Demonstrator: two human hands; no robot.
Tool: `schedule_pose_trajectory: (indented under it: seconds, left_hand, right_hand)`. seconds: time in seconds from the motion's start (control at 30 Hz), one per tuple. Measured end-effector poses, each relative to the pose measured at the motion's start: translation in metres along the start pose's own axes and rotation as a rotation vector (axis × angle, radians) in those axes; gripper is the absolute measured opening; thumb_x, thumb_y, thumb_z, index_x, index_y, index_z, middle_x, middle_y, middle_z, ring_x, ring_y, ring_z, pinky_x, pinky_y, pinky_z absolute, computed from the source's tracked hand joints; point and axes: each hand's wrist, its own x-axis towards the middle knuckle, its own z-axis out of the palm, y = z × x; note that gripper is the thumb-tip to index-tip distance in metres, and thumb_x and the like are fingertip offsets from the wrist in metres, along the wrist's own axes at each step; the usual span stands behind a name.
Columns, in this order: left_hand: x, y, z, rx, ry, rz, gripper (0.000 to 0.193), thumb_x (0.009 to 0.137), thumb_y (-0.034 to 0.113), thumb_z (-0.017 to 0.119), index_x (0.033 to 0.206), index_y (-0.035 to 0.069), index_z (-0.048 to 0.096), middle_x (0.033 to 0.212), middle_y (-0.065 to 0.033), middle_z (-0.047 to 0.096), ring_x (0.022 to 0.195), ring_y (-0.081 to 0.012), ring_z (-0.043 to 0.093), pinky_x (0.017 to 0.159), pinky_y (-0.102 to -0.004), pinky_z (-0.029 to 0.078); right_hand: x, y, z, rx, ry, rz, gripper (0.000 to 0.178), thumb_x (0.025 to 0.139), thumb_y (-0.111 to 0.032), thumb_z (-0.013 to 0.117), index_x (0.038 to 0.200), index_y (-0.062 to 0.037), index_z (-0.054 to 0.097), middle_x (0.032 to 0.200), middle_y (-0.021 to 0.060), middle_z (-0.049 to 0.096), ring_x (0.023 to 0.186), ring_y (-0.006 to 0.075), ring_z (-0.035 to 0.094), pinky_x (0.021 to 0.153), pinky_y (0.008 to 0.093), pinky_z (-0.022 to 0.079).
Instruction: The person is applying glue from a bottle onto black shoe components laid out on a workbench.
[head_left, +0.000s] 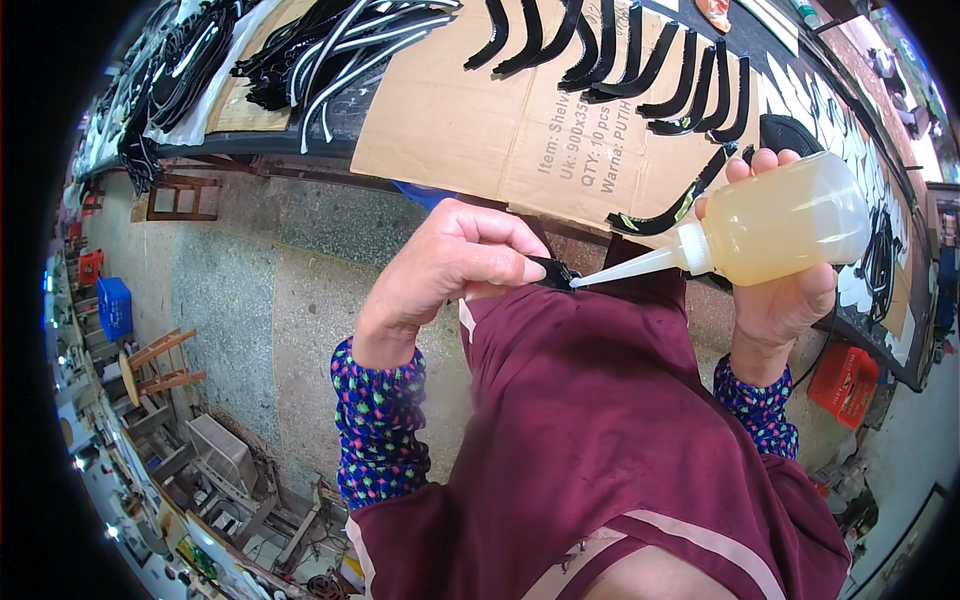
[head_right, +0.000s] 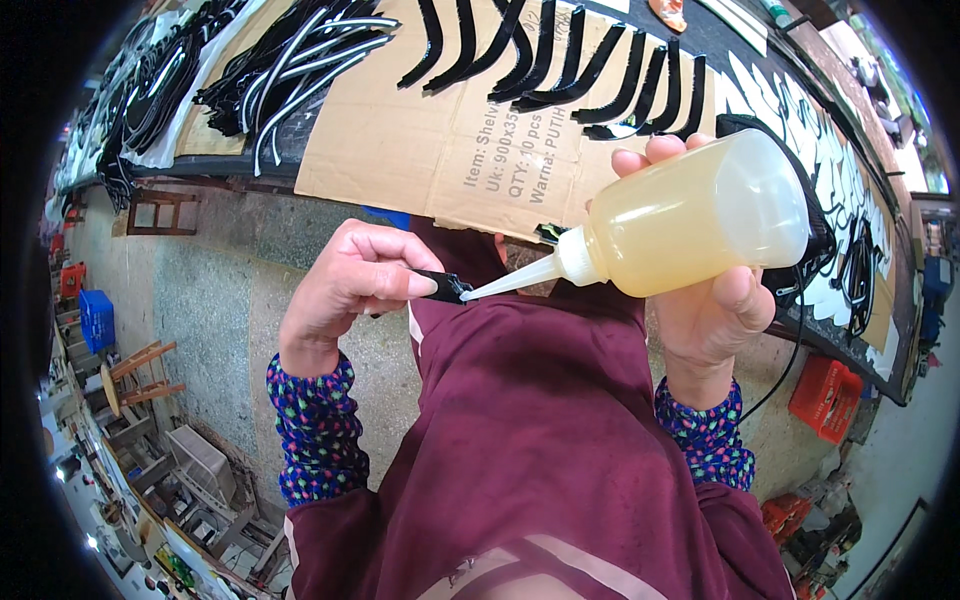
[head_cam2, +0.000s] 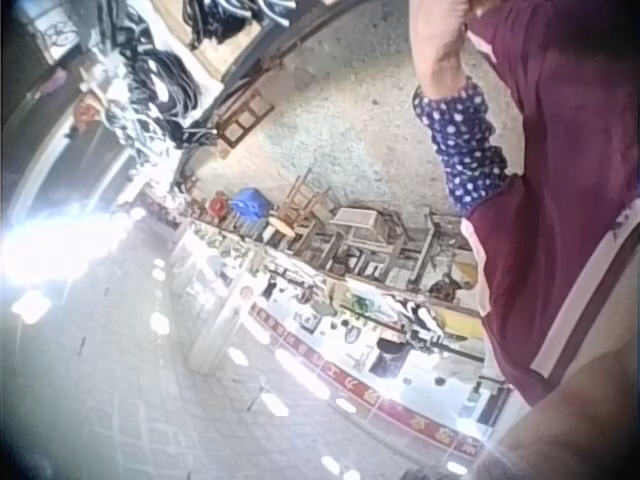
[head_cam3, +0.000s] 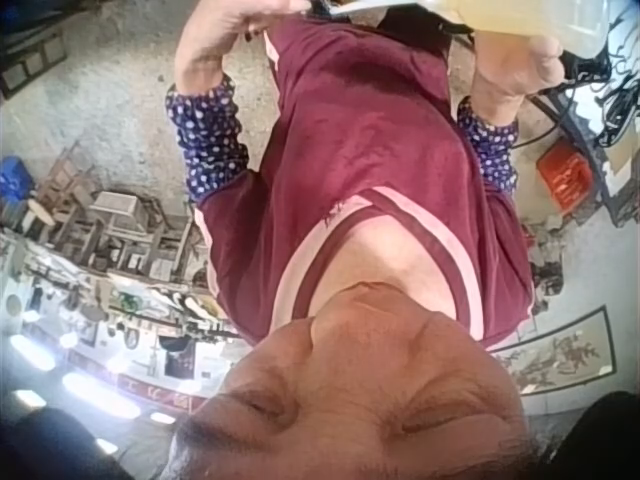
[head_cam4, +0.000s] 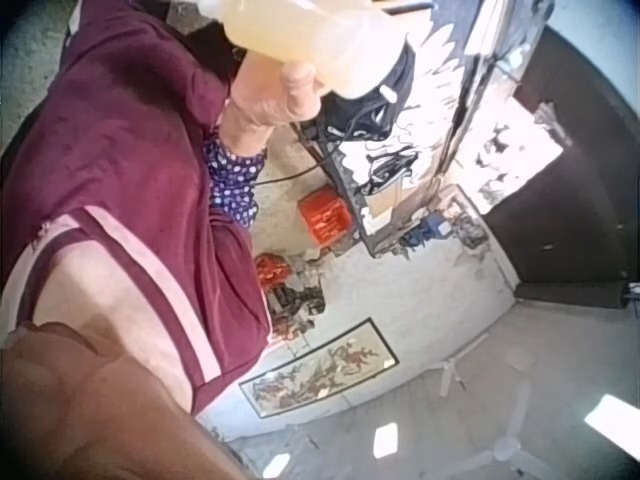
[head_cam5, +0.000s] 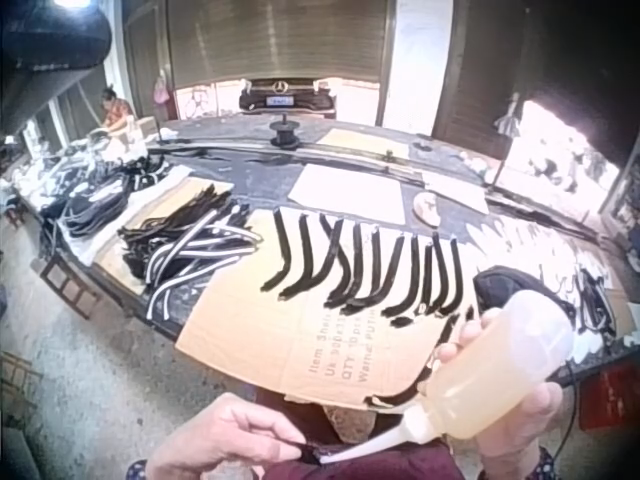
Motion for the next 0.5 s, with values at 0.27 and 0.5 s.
schedule_pose_trajectory:
  seconds: [0.27, 0.5]
  left_hand:
    - [0.0016, -0.0014, -0.0011, 0.002, 0.019, 0.004, 0.011, 0.068, 0.005, 0.062, 0.075, -0.003, 0.061, 0.048, 0.0046, 0.042, 0.039, -0.0009, 0.030, 0.038, -0.0173, 0.018]
    - [-0.0018, -0.0011, 0.0009, 0.014, 0.035, 0.002, 0.011, 0.068, 0.005, 0.061, 0.075, -0.003, 0.061, 0.047, 0.0042, 0.042, 0.039, -0.0011, 0.030, 0.038, -0.0175, 0.018]
  right_hand:
    - [-0.0017, -0.0011, -0.0027, -0.001, -0.007, 0.005, 0.085, 0.062, -0.033, 0.071, 0.127, -0.0041, 0.026, 0.126, 0.0126, 0.037, 0.119, 0.0300, 0.034, 0.091, 0.0526, 0.033]
    - [-0.0054, 0.0005, -0.0063, 0.007, -0.020, 0.001, 0.079, 0.062, -0.031, 0.069, 0.125, -0.0019, 0.030, 0.121, 0.0144, 0.040, 0.115, 0.0329, 0.037, 0.091, 0.0486, 0.035]
